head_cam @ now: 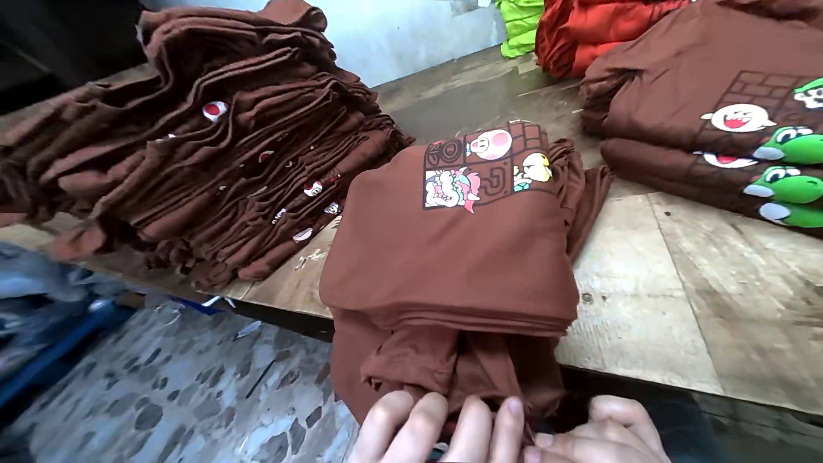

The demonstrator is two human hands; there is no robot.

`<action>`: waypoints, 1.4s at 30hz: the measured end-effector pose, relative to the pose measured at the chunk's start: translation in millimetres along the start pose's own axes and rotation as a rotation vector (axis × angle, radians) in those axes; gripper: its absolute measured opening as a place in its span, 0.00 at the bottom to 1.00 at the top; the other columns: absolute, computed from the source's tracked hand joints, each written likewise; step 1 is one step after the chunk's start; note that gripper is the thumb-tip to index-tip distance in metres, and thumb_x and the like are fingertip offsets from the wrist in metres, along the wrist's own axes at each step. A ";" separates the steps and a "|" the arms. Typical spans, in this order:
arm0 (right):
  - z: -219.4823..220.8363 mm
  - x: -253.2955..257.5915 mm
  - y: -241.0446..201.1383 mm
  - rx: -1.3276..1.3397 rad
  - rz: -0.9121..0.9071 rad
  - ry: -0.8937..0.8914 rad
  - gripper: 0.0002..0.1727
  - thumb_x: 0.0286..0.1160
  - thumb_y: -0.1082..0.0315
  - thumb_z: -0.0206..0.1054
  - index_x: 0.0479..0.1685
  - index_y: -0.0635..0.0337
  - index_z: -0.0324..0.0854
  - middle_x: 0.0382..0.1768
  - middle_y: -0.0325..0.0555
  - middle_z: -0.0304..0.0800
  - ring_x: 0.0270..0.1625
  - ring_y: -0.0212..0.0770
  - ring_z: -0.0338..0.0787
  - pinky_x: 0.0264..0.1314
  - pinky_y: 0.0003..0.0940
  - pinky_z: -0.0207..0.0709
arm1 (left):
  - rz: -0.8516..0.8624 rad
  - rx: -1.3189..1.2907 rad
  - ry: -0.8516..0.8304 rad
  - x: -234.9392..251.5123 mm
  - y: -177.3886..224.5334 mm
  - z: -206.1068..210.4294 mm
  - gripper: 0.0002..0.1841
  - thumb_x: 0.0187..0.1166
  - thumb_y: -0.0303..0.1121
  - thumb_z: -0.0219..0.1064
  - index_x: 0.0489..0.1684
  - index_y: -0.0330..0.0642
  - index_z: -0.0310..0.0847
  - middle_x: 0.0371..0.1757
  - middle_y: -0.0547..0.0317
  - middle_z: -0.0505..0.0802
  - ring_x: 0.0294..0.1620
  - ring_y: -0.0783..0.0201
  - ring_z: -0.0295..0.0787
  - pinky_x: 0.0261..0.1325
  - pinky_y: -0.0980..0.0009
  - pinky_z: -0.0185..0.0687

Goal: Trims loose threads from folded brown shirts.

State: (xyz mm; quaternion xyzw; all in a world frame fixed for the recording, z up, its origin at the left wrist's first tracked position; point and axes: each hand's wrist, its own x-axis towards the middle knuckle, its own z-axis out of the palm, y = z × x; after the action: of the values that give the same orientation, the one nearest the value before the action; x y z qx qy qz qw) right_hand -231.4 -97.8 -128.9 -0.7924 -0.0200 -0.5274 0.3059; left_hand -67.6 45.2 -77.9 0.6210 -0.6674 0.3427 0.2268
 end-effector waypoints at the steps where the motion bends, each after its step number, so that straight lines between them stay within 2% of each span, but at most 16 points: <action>1: 0.2 0.6 0.2 0.019 0.013 0.001 0.06 0.74 0.74 0.73 0.45 0.58 0.92 0.40 0.44 0.93 0.44 0.36 0.87 0.66 0.34 0.70 | -0.003 0.015 0.007 -0.6 -2.4 1.6 0.11 0.83 0.36 0.67 0.57 0.55 0.90 0.43 0.62 0.91 0.42 0.59 0.77 0.51 0.63 0.64; 4: -1.5 1.4 1.4 0.029 0.131 0.015 0.04 0.74 0.70 0.75 0.43 0.58 0.91 0.37 0.42 0.92 0.43 0.35 0.87 0.64 0.35 0.73 | -0.139 -0.080 -0.002 -3.6 -11.0 2.9 0.12 0.81 0.41 0.69 0.59 0.61 0.89 0.45 0.65 0.90 0.45 0.62 0.79 0.54 0.61 0.67; 6: 0.3 5.1 5.1 -0.076 0.246 -0.038 0.15 0.76 0.57 0.76 0.53 0.55 0.84 0.36 0.41 0.90 0.42 0.35 0.87 0.63 0.37 0.74 | -0.295 -0.236 -0.099 -1.9 -17.6 5.4 0.15 0.78 0.50 0.73 0.59 0.62 0.87 0.48 0.66 0.89 0.49 0.65 0.83 0.57 0.62 0.74; 9: 13.6 4.8 20.5 -0.233 0.194 -0.156 0.21 0.80 0.51 0.71 0.69 0.43 0.84 0.45 0.39 0.90 0.48 0.39 0.87 0.60 0.42 0.76 | -0.392 -0.465 -0.136 -2.7 -31.1 7.2 0.07 0.78 0.34 0.66 0.49 0.53 0.86 0.45 0.64 0.90 0.48 0.70 0.87 0.51 0.70 0.86; 11: 9.0 4.4 27.2 -0.178 0.094 -0.207 0.08 0.81 0.64 0.69 0.52 0.44 0.91 0.42 0.39 0.92 0.47 0.38 0.88 0.60 0.38 0.76 | -0.406 -0.439 -0.055 -3.2 -41.5 -3.3 0.10 0.83 0.34 0.61 0.54 0.59 0.85 0.45 0.67 0.87 0.48 0.73 0.84 0.51 0.74 0.81; 13: -11.6 9.8 24.7 -0.114 0.080 -0.335 0.08 0.81 0.69 0.67 0.44 0.46 0.93 0.36 0.41 0.90 0.42 0.39 0.86 0.58 0.37 0.75 | -0.401 -0.321 0.019 -4.9 -58.1 -15.5 0.12 0.82 0.33 0.61 0.51 0.62 0.90 0.40 0.66 0.85 0.44 0.72 0.80 0.48 0.74 0.75; 16: -42.8 21.8 22.4 -0.154 0.206 -0.574 0.13 0.81 0.52 0.70 0.39 0.48 0.95 0.25 0.39 0.87 0.30 0.38 0.85 0.49 0.41 0.77 | -0.437 -0.228 0.034 -13.7 -74.8 -18.2 0.12 0.74 0.36 0.65 0.40 0.60 0.97 0.30 0.70 0.87 0.33 0.77 0.79 0.35 0.78 0.71; 18: -47.4 26.0 19.8 -0.128 0.295 -0.480 0.21 0.77 0.44 0.72 0.41 0.53 0.95 0.22 0.39 0.91 0.25 0.36 0.85 0.46 0.41 0.79 | -0.503 -0.244 -0.030 -10.5 -66.9 -13.9 0.12 0.74 0.45 0.69 0.44 0.56 0.98 0.32 0.71 0.89 0.33 0.78 0.81 0.33 0.79 0.74; 20: -36.5 28.8 12.3 -0.142 0.305 -0.281 0.18 0.79 0.47 0.72 0.45 0.52 0.93 0.28 0.40 0.92 0.31 0.35 0.86 0.44 0.37 0.79 | -0.566 -0.259 -0.073 -6.4 -57.0 -8.2 0.15 0.70 0.49 0.75 0.48 0.53 0.95 0.38 0.70 0.89 0.37 0.77 0.83 0.34 0.77 0.79; 23: -0.8 32.1 7.5 -0.242 0.186 -0.193 0.19 0.77 0.47 0.73 0.61 0.41 0.92 0.39 0.41 0.87 0.42 0.38 0.84 0.46 0.35 0.79 | -0.618 -0.166 -0.038 -4.9 -55.1 5.0 0.11 0.68 0.36 0.70 0.47 0.53 0.89 0.41 0.73 0.92 0.38 0.76 0.87 0.36 0.74 0.86; 25: 22.7 25.4 19.3 -0.232 0.123 -0.148 0.13 0.76 0.50 0.74 0.54 0.37 0.95 0.36 0.40 0.84 0.40 0.36 0.82 0.42 0.30 0.77 | -0.554 -0.028 0.028 -2.4 -55.6 13.7 0.11 0.66 0.32 0.66 0.43 0.50 0.91 0.37 0.69 0.89 0.35 0.72 0.85 0.35 0.71 0.82; 28: 5.1 20.2 26.4 0.150 0.258 -0.177 0.03 0.69 0.59 0.81 0.38 0.42 0.98 0.30 0.36 0.78 0.37 0.26 0.77 0.41 0.19 0.72 | -0.430 0.012 0.018 -6.0 -56.9 18.7 0.09 0.71 0.30 0.66 0.39 0.51 0.93 0.33 0.64 0.88 0.35 0.68 0.84 0.36 0.69 0.80; 32: -47.6 25.5 30.7 0.307 0.448 -0.590 0.11 0.72 0.56 0.78 0.32 0.53 0.96 0.21 0.39 0.81 0.24 0.28 0.75 0.25 0.27 0.68 | -0.497 -0.188 -0.127 -8.0 -43.0 1.1 0.17 0.72 0.39 0.71 0.59 0.50 0.90 0.48 0.59 0.89 0.47 0.69 0.85 0.45 0.72 0.84; 35: -34.8 26.1 22.4 0.283 0.573 -0.339 0.15 0.79 0.56 0.74 0.43 0.60 0.93 0.23 0.36 0.84 0.23 0.23 0.75 0.23 0.19 0.68 | -0.464 -0.281 -0.173 7.7 -18.8 -5.8 0.24 0.75 0.47 0.77 0.69 0.53 0.87 0.55 0.54 0.88 0.56 0.64 0.84 0.59 0.65 0.81; 39: -9.4 21.7 20.6 0.299 0.702 -0.280 0.09 0.81 0.63 0.71 0.43 0.59 0.92 0.32 0.37 0.91 0.28 0.22 0.81 0.29 0.18 0.75 | -0.256 -0.064 -0.163 10.6 -6.0 2.3 0.12 0.81 0.39 0.69 0.59 0.60 0.90 0.48 0.60 0.92 0.43 0.61 0.83 0.45 0.62 0.72; 42: -10.9 18.0 17.8 0.254 0.649 -0.128 0.08 0.82 0.66 0.70 0.42 0.62 0.90 0.34 0.39 0.90 0.30 0.21 0.80 0.29 0.16 0.73 | -0.200 0.064 -0.153 15.1 -2.7 -1.8 0.12 0.82 0.35 0.66 0.59 0.56 0.90 0.46 0.59 0.91 0.40 0.60 0.81 0.45 0.61 0.68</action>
State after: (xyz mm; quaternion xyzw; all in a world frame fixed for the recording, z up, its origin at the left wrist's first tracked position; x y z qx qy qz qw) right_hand -226.0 -123.0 -119.1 -0.7446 0.1484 -0.3453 0.5517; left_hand -67.0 36.4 -65.2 0.7156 -0.6063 0.2913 0.1881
